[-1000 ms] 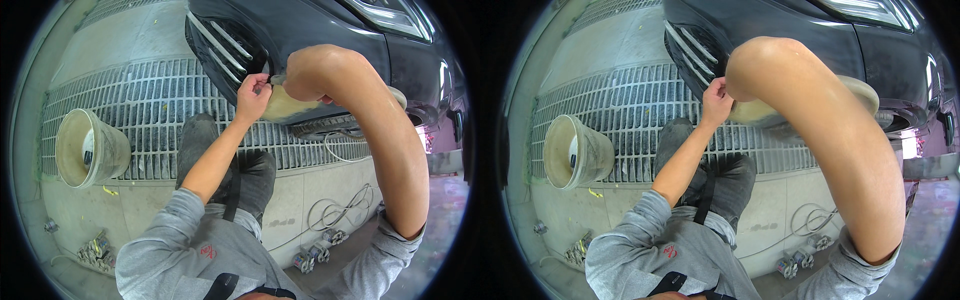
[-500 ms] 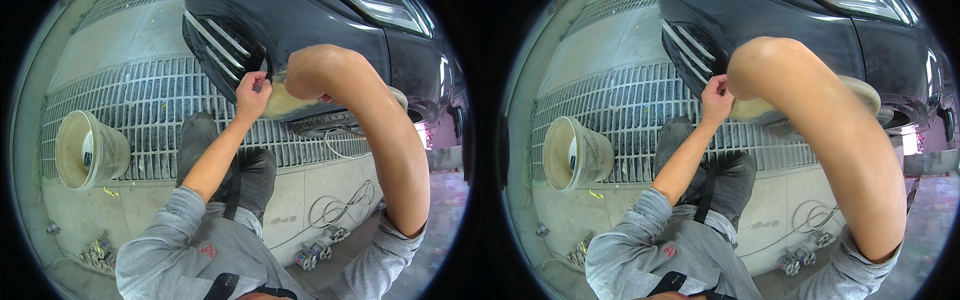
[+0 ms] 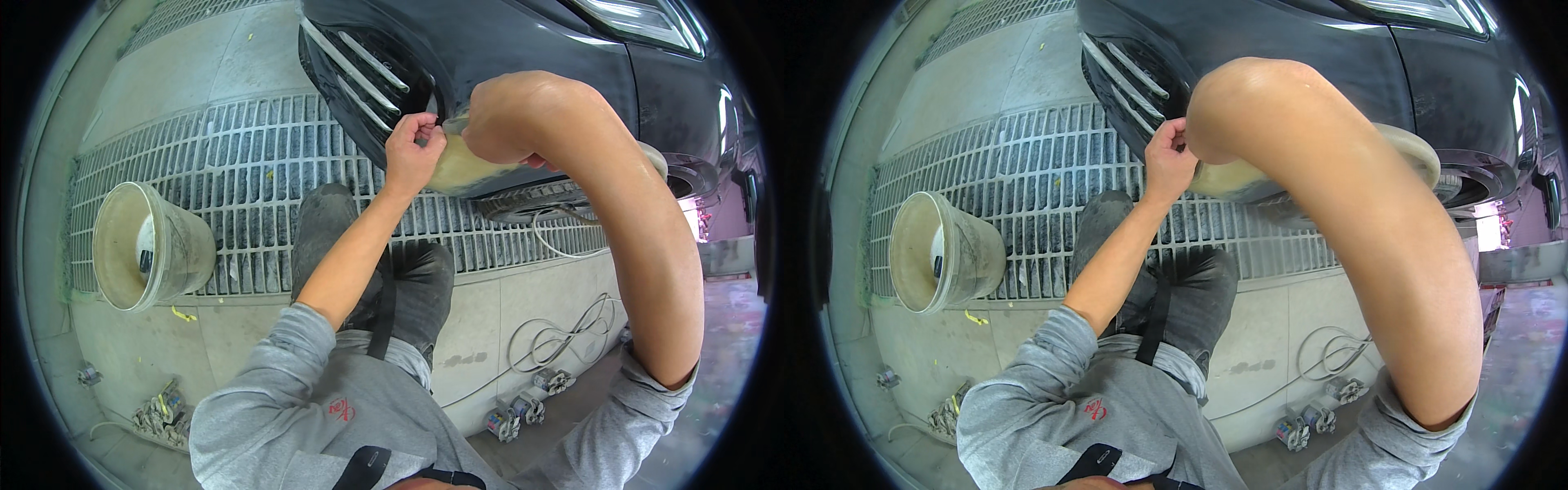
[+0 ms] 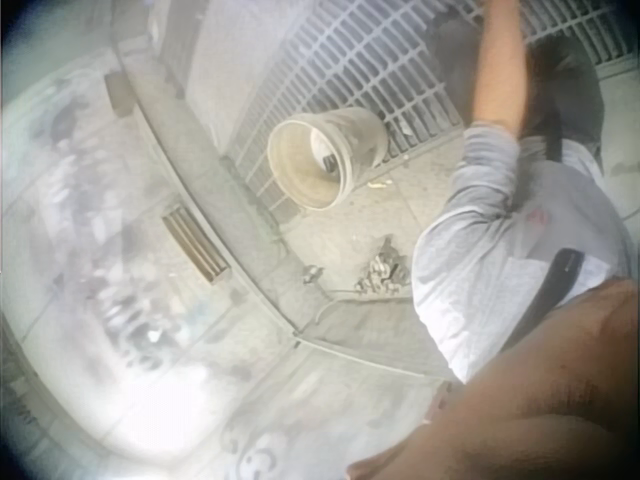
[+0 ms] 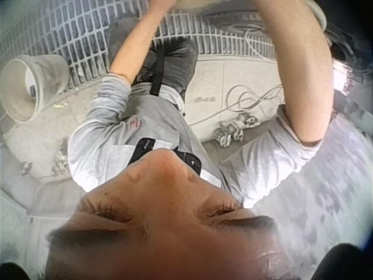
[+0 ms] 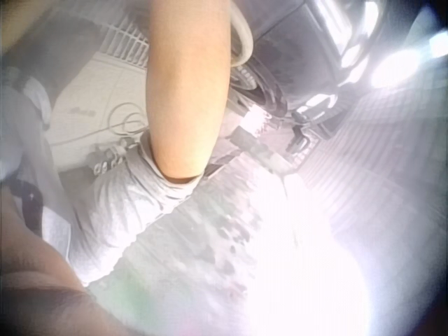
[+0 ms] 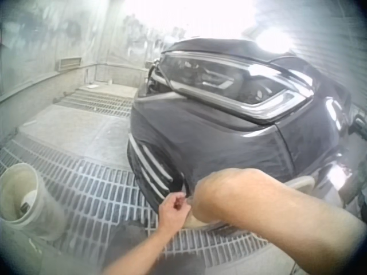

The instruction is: The person uses a metal scraper to remove yellow filler from the front bumper of a black car. They then retrieve a roll of yellow tape and a newspaper, unfold the paper, and tape it to the hood of the car.

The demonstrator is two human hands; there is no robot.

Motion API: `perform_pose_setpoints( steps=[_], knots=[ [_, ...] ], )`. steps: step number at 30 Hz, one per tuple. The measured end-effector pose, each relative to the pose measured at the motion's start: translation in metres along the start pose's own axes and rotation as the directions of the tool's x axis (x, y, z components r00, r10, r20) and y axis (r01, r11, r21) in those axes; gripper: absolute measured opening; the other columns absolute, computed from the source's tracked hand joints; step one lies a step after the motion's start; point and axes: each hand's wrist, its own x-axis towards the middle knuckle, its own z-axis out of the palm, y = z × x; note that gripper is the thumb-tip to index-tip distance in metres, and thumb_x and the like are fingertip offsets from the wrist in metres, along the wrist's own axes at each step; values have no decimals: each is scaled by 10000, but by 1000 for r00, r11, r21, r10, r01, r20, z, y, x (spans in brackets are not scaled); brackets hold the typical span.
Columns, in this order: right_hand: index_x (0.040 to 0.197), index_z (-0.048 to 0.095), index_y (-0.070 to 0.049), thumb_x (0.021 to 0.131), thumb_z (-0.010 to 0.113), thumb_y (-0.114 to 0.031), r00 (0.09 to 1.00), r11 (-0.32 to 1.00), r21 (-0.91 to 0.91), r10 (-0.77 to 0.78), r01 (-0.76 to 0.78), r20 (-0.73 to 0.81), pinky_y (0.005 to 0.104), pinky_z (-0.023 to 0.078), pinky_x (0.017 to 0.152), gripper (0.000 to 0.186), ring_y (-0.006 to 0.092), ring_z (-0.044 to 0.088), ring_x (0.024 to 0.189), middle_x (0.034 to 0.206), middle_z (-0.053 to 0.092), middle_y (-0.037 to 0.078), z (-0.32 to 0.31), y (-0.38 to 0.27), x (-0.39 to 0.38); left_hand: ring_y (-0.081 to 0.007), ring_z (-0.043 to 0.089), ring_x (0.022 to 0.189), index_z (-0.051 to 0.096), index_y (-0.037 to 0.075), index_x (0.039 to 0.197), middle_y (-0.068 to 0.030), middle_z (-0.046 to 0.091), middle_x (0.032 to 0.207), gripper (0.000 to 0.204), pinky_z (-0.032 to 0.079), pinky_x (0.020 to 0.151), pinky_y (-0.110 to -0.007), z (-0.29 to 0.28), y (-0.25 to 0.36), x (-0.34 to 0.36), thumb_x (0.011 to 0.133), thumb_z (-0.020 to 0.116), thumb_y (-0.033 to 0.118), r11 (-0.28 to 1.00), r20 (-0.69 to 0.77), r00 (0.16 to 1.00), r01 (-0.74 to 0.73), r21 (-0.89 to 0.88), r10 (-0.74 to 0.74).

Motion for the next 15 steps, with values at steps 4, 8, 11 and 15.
perform_pose_setpoints(
  steps=[4, 8, 11, 15],
  knots=[
    [856, 674, 46, 973, 494, -243, 1000, 1000, 11, -3, 3, -5, 377, 513, 525, 359, 244, 604, 571, 699, 634, 133, 1, -1, -1, -133, 612, 723, 660, -21, 980, -72, 643, 863, 168, 518, 693, -266, -2, 0, 0, 822, 689, 25, 1000, 13, 1000, 5, 1, -5],
    [875, 674, 43, 978, 496, -259, 1000, 999, -23, -22, 22, 17, 376, 512, 525, 365, 241, 604, 580, 703, 634, 129, 1, -1, -1, -135, 608, 725, 655, -26, 974, -75, 638, 867, 161, 513, 691, -266, -1, -4, 1, 826, 687, 30, 998, 13, 1000, 28, -63, -27],
    [891, 680, 37, 977, 498, -260, 1000, 1000, 8, 5, -5, 19, 376, 514, 528, 359, 238, 610, 588, 719, 643, 125, 2, 2, -1, -132, 605, 729, 653, -30, 969, -76, 636, 866, 154, 511, 693, -267, 0, -9, -6, 831, 685, 32, 999, -1, 999, 37, -40, -37],
    [909, 687, 35, 968, 498, -245, 1000, 999, 44, 2, -2, -3, 372, 521, 533, 342, 232, 616, 594, 743, 655, 122, 3, 3, -2, -125, 604, 738, 654, -27, 963, -72, 637, 873, 141, 510, 703, -268, -6, -14, -18, 839, 683, 33, 995, 10, 1000, 25, 94, -26]
  ],
)
